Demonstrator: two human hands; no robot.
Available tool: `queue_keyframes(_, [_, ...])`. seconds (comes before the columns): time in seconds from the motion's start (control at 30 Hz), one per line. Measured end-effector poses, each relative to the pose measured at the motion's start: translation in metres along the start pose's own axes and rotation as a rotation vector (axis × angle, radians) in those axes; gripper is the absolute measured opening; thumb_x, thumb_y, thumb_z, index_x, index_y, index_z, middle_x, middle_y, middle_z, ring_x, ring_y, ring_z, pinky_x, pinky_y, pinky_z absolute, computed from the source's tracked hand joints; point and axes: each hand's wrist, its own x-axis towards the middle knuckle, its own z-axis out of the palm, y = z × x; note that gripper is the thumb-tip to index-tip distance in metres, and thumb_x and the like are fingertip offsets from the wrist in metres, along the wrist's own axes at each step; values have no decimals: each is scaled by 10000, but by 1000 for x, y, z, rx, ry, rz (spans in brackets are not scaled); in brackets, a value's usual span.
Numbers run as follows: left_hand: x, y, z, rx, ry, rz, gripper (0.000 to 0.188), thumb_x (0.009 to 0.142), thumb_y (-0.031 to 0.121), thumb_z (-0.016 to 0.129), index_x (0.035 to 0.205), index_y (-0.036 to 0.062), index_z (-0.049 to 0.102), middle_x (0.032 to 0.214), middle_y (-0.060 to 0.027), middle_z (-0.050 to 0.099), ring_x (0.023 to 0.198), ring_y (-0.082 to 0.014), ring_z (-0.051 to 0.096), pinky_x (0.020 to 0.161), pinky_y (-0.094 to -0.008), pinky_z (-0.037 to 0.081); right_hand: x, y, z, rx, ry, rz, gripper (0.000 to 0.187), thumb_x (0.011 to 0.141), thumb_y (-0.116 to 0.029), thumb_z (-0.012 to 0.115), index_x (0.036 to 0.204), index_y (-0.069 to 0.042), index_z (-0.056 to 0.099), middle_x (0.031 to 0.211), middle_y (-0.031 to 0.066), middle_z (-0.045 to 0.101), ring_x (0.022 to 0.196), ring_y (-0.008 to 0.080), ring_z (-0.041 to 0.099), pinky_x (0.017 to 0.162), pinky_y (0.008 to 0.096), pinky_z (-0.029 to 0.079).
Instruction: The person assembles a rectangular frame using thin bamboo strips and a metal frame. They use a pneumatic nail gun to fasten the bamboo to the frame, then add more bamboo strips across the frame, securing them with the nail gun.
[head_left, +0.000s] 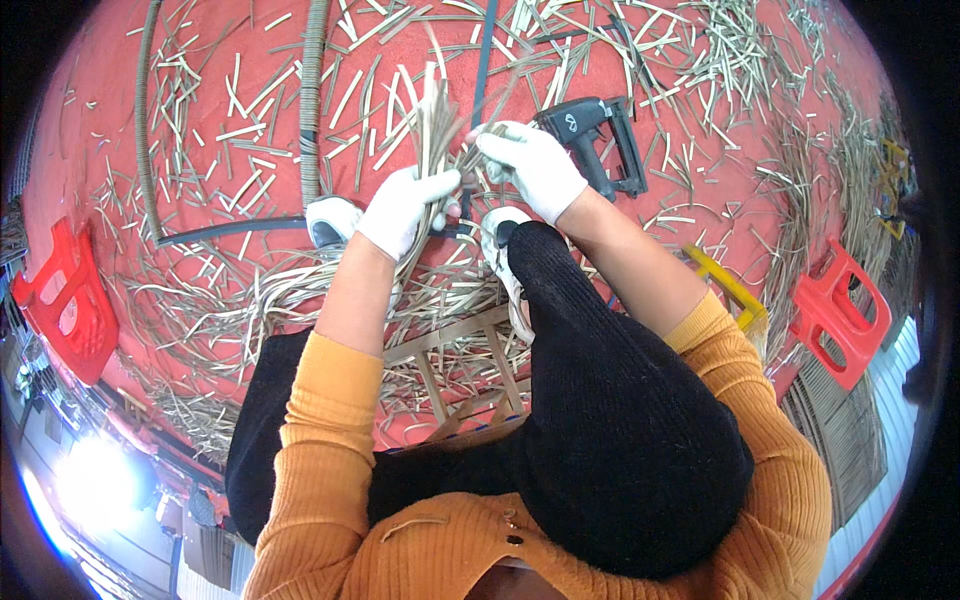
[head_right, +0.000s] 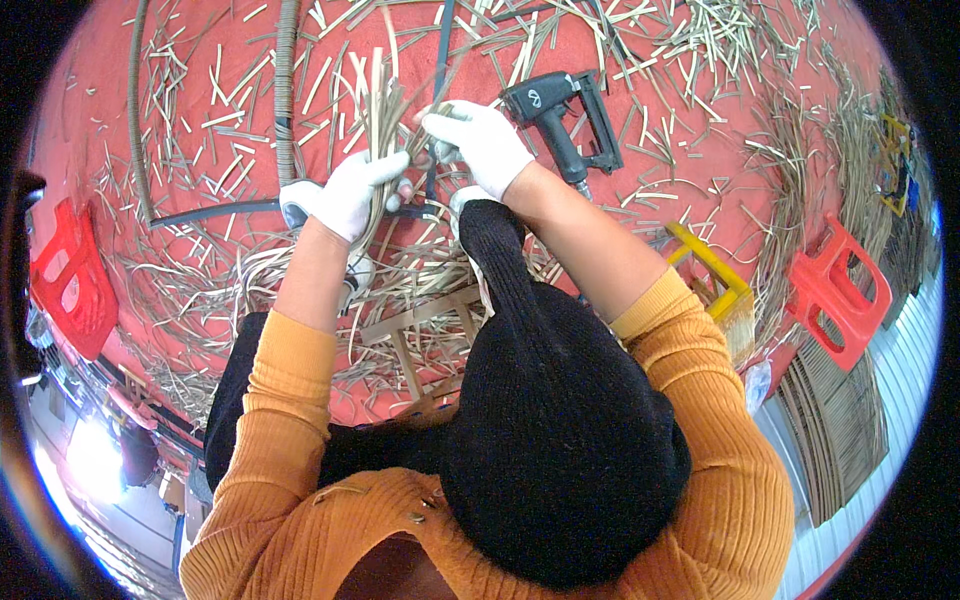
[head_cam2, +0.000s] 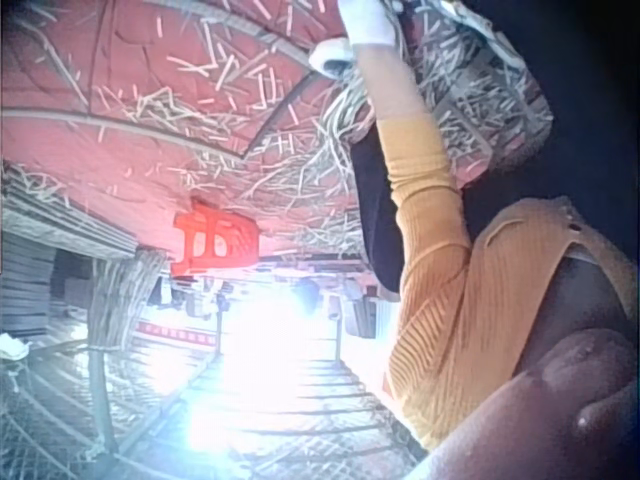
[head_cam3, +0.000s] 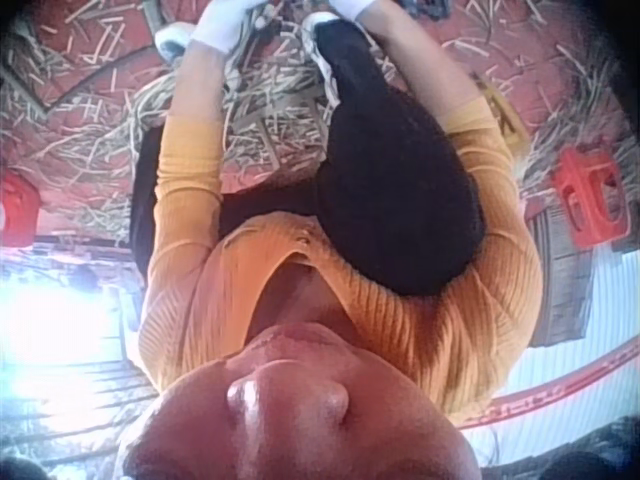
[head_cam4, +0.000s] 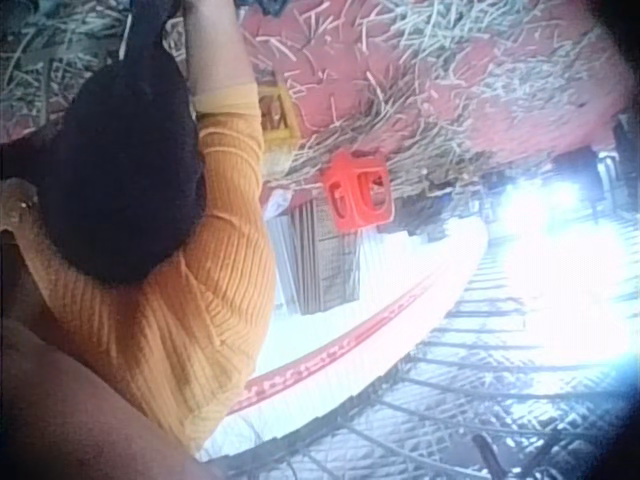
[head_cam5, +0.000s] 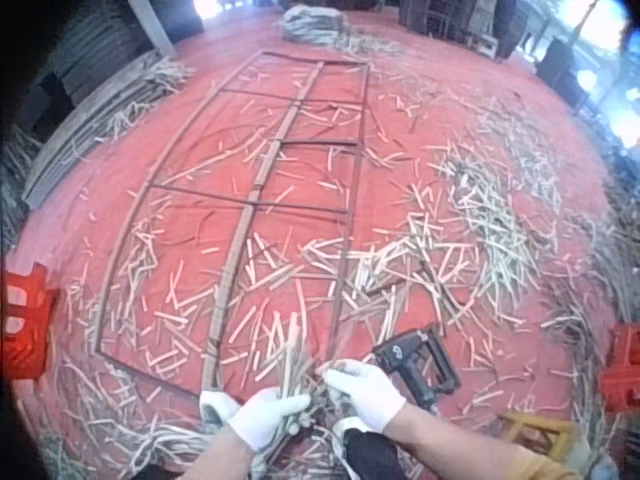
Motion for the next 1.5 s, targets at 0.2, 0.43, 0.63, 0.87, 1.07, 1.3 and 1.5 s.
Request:
queue_keyframes(0.2, [15,13,-3,254,377,287,253,941,227,647,1071,10,634,884,-83,689,730,-165,660,654,-305,526,-8,13,13,-209,-10,66,275,954,-257,639,1020,-1,716,730,-21,620,631,67,537,589,246,434])
queue_keyframes(0.43, [18,42,14,150,341,240,219,935,153,631,1045,-35,653,825,-112,697,669,-171,679,619,-277,557,-20,38,46,-450,-280,179,307,903,-322,694,1009,-38,743,728,47,683,638,103,622,582,267,496])
queue_keyframes(0.63, [13,33,25,268,267,191,219,899,144,671,1022,-37,668,712,-81,673,640,-149,669,572,-257,520,-13,44,38,-607,-221,-42,242,874,-256,702,963,-32,723,785,88,707,707,148,663,657,310,535])
queue_keyframes(0.87, [12,36,16,598,268,404,233,902,157,646,1061,-12,663,867,-91,738,789,-173,700,717,-310,544,-27,-3,18,-413,-131,-257,161,915,-69,628,1059,1,637,879,82,704,751,126,670,699,270,535])
queue_keyframes(1.07, [-7,33,22,1,41,201,215,915,103,608,1062,-51,633,883,-142,714,745,-206,707,649,-281,567,-27,-28,21,-535,16,-512,152,904,-103,661,1044,-44,667,880,77,711,780,154,685,714,305,525])
queue_keyframes(1.3, [-17,37,22,229,-19,236,198,930,148,627,1004,-30,669,818,-74,711,666,-114,638,581,-241,486,-25,-24,20,-652,222,-632,247,849,-119,720,1072,-35,654,875,98,696,764,172,682,708,294,542])
queue_keyframes(1.5, [-12,34,19,279,1,278,206,934,183,646,985,-13,682,807,-58,707,663,-96,613,605,-242,475,-28,-27,13,-472,137,-422,258,894,-130,696,1116,-1,670,943,77,715,836,132,667,783,267,521])
